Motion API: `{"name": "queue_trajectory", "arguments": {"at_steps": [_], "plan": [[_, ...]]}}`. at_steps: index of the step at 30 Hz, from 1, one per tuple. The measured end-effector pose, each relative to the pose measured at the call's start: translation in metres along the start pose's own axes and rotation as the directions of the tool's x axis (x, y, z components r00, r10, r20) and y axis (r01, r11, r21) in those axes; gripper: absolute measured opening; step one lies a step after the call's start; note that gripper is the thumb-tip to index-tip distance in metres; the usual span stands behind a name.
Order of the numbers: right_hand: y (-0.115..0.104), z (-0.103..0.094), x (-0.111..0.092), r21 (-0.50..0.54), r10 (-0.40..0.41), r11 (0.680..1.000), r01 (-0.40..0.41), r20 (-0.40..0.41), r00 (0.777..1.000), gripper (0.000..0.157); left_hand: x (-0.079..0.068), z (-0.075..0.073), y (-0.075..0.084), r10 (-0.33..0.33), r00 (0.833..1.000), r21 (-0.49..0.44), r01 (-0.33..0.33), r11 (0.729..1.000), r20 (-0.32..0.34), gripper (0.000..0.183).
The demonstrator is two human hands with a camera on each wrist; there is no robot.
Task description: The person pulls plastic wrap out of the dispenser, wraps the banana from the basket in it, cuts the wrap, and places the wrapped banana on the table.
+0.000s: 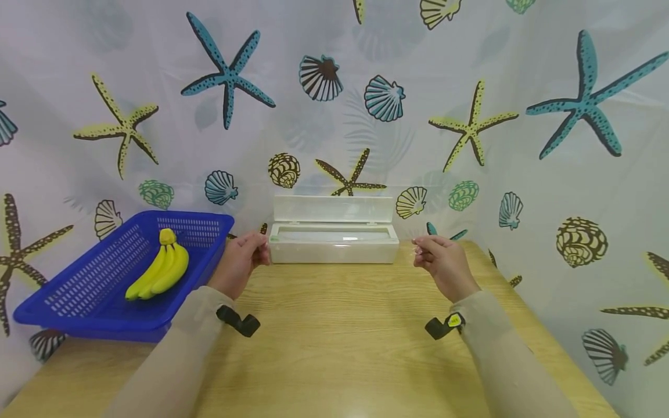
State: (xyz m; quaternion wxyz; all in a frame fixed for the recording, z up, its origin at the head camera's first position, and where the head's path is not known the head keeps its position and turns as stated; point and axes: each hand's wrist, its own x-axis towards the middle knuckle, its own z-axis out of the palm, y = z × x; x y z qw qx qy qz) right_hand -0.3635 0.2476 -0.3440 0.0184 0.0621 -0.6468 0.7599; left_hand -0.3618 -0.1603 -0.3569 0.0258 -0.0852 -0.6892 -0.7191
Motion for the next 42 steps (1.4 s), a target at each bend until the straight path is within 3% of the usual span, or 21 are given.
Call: {"name": "queue_trajectory", "arguments": {"at_steps": [10, 27, 42], "plan": [[-0.007, 0.0, -0.012, 0.06, -0.057, 0.997, 0.055, 0.039, 0.998, 0.016, -0.012, 0.003, 0.007, 0.034, 0.999, 0.002, -0.034, 0.999, 0.015, 0.028], [-0.016, -0.002, -0.027, 0.136, -0.123, 0.985, 0.107, 0.114, 0.986, 0.015, -0.03, 0.005, 0.02, 0.165, 0.984, -0.083, -0.159, 0.984, 0.068, 0.031], [-0.023, -0.003, -0.041, 0.165, -0.149, 0.978, 0.126, 0.134, 0.98, 0.016, -0.046, 0.007, 0.029, 0.202, 0.977, -0.089, -0.196, 0.977, 0.073, 0.03]]}}
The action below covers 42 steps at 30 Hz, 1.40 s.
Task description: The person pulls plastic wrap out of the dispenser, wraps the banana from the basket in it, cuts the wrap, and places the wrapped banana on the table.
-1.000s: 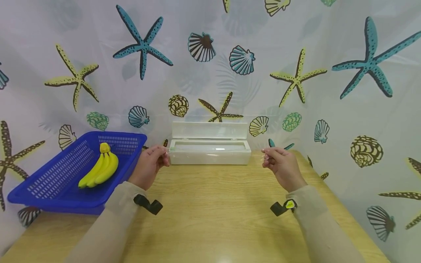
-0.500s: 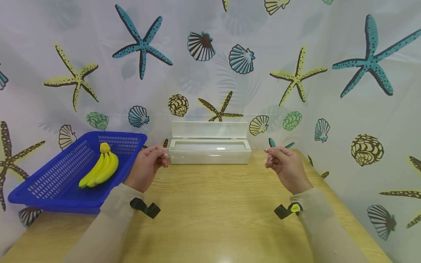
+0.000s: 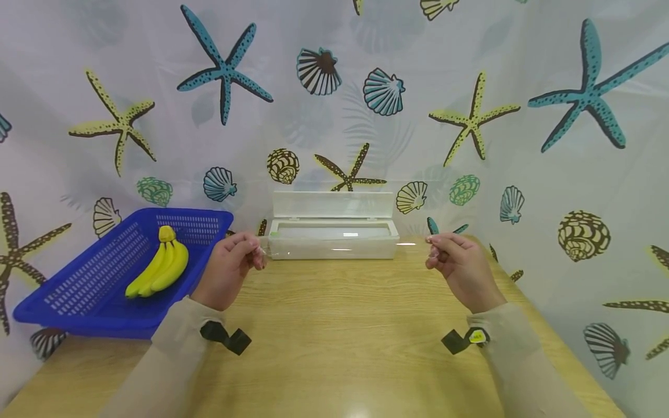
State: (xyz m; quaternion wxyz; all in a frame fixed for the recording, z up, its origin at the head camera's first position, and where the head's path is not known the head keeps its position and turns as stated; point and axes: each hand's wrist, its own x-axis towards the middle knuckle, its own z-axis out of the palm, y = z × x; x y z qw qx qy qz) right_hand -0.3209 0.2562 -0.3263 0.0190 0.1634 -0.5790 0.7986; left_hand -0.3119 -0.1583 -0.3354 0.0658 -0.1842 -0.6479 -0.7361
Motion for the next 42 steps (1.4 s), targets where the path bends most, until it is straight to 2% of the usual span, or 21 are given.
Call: {"name": "queue_trajectory", "arguments": {"at_steps": [7, 12, 17, 23, 27, 34, 38, 42], "plan": [[-0.003, 0.002, -0.004, 0.012, -0.027, 1.0, 0.027, 0.021, 0.999, 0.016, -0.004, 0.001, 0.004, 0.057, 0.997, -0.03, -0.056, 0.998, 0.043, 0.029], [-0.003, 0.002, -0.007, 0.024, -0.06, 0.998, 0.059, 0.059, 0.996, 0.021, -0.009, 0.0, 0.006, 0.071, 0.996, -0.008, -0.071, 0.997, 0.062, 0.028], [-0.002, -0.004, -0.013, -0.003, -0.064, 0.998, 0.065, 0.133, 0.989, 0.027, -0.018, -0.002, 0.006, 0.029, 0.997, 0.055, -0.033, 0.998, 0.069, 0.029], [0.0, -0.015, -0.024, -0.126, 0.046, 0.992, -0.019, 0.218, 0.975, 0.031, -0.032, -0.008, 0.004, -0.071, 0.992, 0.149, 0.056, 0.987, 0.1, 0.028], [0.003, -0.022, -0.028, -0.161, 0.115, 0.985, -0.07, 0.294, 0.949, 0.029, -0.041, -0.013, -0.003, -0.125, 0.981, 0.197, 0.095, 0.976, 0.15, 0.029], [0.016, -0.036, -0.031, -0.239, 0.272, 0.952, -0.19, 0.384, 0.882, 0.024, -0.049, -0.021, -0.024, -0.194, 0.948, 0.248, 0.13, 0.96, 0.254, 0.028], [0.027, -0.045, -0.029, -0.297, 0.373, 0.917, -0.267, 0.401, 0.836, 0.021, -0.05, -0.024, -0.037, -0.259, 0.924, 0.305, 0.169, 0.937, 0.283, 0.03], [0.036, -0.051, -0.03, -0.396, 0.489, 0.852, -0.343, 0.368, 0.791, 0.013, -0.054, -0.029, -0.044, -0.328, 0.897, 0.39, 0.199, 0.899, 0.296, 0.034]]}}
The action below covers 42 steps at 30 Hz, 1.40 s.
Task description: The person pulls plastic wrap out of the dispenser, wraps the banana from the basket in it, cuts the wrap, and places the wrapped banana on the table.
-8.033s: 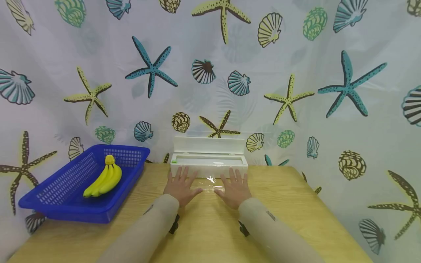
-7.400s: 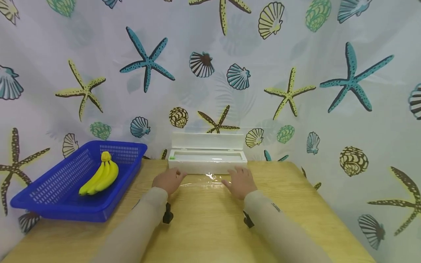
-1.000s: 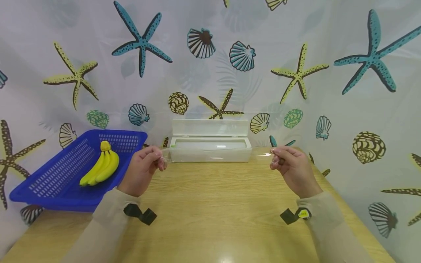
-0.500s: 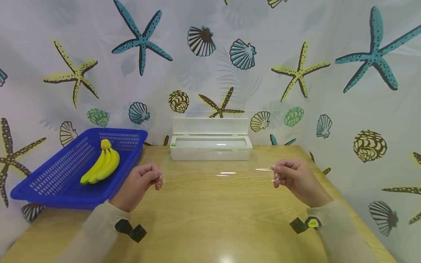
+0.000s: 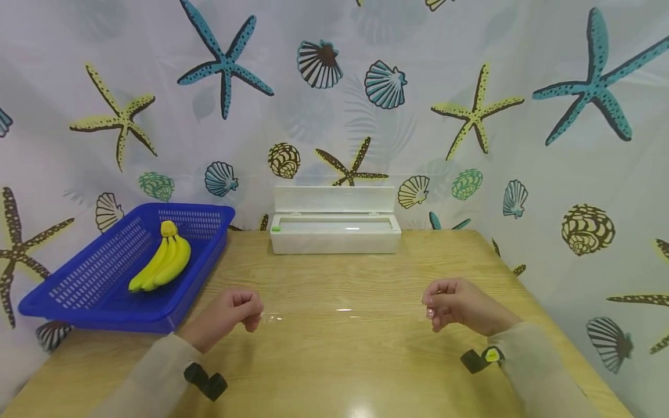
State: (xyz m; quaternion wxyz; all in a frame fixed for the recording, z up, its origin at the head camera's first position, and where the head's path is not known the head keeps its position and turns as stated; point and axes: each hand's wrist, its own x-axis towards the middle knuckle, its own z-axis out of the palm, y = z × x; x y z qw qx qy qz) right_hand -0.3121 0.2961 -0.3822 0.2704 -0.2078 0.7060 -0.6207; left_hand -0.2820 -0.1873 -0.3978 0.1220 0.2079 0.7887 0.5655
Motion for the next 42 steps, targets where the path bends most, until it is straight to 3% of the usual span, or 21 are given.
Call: {"name": "queue_trajectory", "arguments": {"at_steps": [5, 14, 23, 37, 42], "plan": [[0.011, 0.002, 0.001, -0.084, 0.118, 0.989, -0.118, -0.009, 0.993, 0.013, -0.004, -0.001, -0.009, -0.077, 0.992, 0.039, 0.073, 0.997, 0.101, 0.031], [0.028, 0.007, 0.0, -0.158, 0.161, 0.976, -0.153, 0.044, 0.986, 0.03, -0.005, 0.002, -0.035, -0.135, 0.962, 0.094, 0.115, 0.989, 0.237, 0.031], [0.039, 0.015, 0.001, -0.244, 0.213, 0.947, -0.211, -0.02, 0.977, 0.019, -0.004, 0.006, -0.043, -0.249, 0.94, 0.153, 0.218, 0.964, 0.233, 0.03], [0.048, 0.023, 0.001, -0.296, 0.243, 0.922, -0.248, -0.053, 0.969, 0.017, -0.001, 0.012, -0.051, -0.253, 0.925, 0.198, 0.202, 0.959, 0.284, 0.026], [0.046, 0.022, -0.002, -0.303, 0.252, 0.918, -0.257, -0.057, 0.966, 0.017, 0.0, 0.013, -0.05, -0.295, 0.917, 0.248, 0.23, 0.941, 0.268, 0.024]]}}
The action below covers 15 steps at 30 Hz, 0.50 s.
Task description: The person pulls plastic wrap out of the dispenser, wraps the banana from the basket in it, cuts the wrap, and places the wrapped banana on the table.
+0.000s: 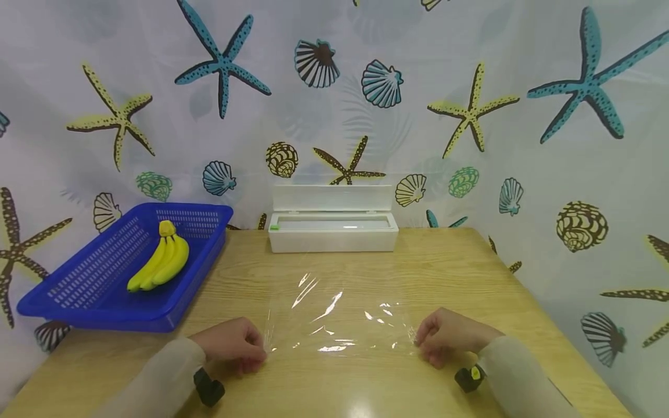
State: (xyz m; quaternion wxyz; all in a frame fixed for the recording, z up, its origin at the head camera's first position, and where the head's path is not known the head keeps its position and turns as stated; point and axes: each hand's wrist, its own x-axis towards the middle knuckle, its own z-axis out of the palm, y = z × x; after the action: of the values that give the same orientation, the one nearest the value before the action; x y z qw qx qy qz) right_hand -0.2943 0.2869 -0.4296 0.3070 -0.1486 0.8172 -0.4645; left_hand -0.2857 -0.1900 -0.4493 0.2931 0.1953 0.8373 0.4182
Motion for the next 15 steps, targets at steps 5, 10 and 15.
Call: {"name": "queue_trajectory", "arguments": {"at_steps": [5, 10, 15], "plan": [[-0.011, -0.003, 0.0, -0.047, -0.014, 0.999, 0.013, -0.009, 1.0, 0.019, -0.005, -0.004, 0.002, -0.042, 0.998, 0.184, 0.05, 0.982, -0.046, 0.024], [-0.032, -0.007, 0.008, -0.119, -0.053, 0.992, 0.041, -0.097, 0.994, 0.031, -0.014, -0.019, 0.021, -0.064, 0.987, 0.206, 0.094, 0.974, -0.147, 0.029], [-0.053, -0.005, 0.026, -0.277, -0.129, 0.959, 0.055, -0.256, 0.958, 0.036, -0.024, -0.046, 0.059, 0.003, 0.958, 0.223, 0.064, 0.973, -0.287, 0.034]]}}
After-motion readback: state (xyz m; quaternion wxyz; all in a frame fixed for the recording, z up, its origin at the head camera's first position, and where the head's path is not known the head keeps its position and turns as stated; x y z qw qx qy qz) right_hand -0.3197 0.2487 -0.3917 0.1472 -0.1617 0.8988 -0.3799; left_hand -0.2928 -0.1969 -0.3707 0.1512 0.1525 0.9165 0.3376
